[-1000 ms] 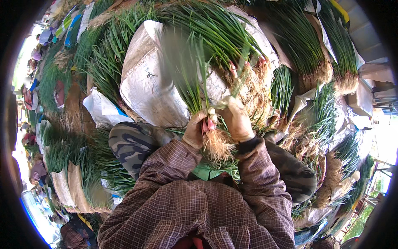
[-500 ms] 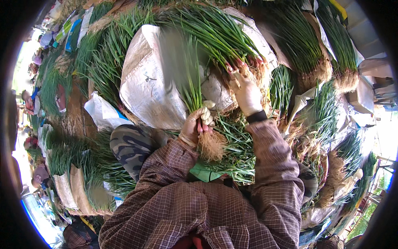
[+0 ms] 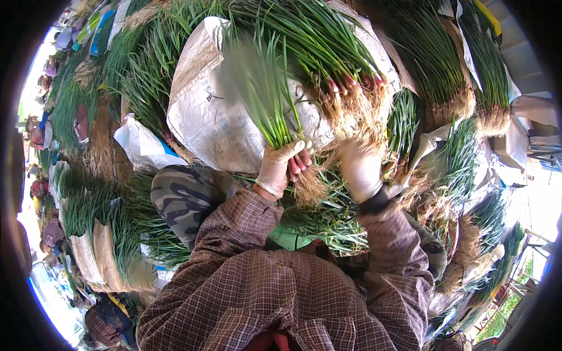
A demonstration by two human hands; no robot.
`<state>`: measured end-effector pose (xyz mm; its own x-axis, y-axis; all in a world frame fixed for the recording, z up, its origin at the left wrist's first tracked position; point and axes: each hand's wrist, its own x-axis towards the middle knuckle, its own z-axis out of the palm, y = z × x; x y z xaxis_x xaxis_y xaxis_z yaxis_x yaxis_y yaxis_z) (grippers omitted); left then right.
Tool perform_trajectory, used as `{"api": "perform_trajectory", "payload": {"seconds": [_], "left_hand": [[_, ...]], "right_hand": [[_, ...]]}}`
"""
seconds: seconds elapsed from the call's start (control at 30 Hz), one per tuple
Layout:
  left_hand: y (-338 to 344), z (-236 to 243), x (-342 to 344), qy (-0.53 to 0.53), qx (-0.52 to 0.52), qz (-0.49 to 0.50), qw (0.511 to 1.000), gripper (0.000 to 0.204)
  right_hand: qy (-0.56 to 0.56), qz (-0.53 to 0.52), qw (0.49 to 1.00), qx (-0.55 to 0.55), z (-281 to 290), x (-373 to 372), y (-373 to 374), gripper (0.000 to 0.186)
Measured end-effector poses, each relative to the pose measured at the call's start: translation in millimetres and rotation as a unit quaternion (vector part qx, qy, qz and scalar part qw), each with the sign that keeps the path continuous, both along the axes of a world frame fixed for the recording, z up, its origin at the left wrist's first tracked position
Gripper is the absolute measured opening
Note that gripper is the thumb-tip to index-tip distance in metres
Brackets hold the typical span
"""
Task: The person sits on the ground and trims the roots of green onions by hand. They pick up bunches, remove the root ends, and place the trimmed onions into a pile.
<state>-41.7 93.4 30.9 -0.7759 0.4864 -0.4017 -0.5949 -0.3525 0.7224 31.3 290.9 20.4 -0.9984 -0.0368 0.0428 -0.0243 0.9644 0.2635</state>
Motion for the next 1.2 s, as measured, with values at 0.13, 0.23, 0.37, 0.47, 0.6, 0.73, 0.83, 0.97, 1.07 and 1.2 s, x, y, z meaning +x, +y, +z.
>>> {"api": "perform_trajectory", "payload": {"seconds": [0.13,0.23,0.37,0.47,0.6,0.73,0.83,0.97,1.07,1.2], "left_hand": [[2.4,10.2,6.8,0.001,-0.017,-0.033,0.999,0.021],[5.6,2.6,15.7,0.019,-0.021,0.001,1.000,0.019],[3.4,2.9,17.1,-0.003,-0.055,0.014,0.998,0.018],[4.0,6.4,15.6,0.010,-0.040,0.028,0.999,0.018],[-7.0,-0.1,8.8,-0.029,-0.011,-0.021,0.999,0.021],[-7.5,6.6,5.2,-0.125,-0.007,-0.065,0.990,0.020],[-3.3,-13.5,0.8,-0.162,0.176,-0.039,0.970,0.022],[-9.9,10.7,-6.1,-0.087,0.096,-0.005,0.992,0.027],[-16.4,4.6,-11.2,-0.012,0.027,-0.027,0.999,0.027],[-8.5,3.8,-2.5,-0.007,-0.051,-0.021,0.998,0.036]], "right_hand": [[-0.112,-0.162,0.753,-0.628,30.3,-29.8,4.9,0.037],[-0.056,-0.102,0.712,-0.693,16.3,-42.4,-39.5,0.030],[0.156,-0.020,0.906,-0.393,9.4,-38.6,-50.1,0.024],[0.042,-0.216,0.929,-0.296,-20.3,-30.0,-10.6,0.022],[-0.500,0.017,0.834,-0.231,13.5,-19.9,-6.7,0.023],[-0.013,-0.125,0.864,-0.488,22.7,-70.5,23.2,0.029],[0.080,-0.140,0.930,-0.331,9.8,-122.7,24.8,0.027],[0.160,-0.113,0.936,-0.292,9.3,-111.5,18.6,0.024],[0.111,-0.118,0.960,-0.231,35.3,-67.8,-5.6,0.022],[0.157,0.093,0.963,-0.198,30.4,-7.2,-39.9,0.027]]}}
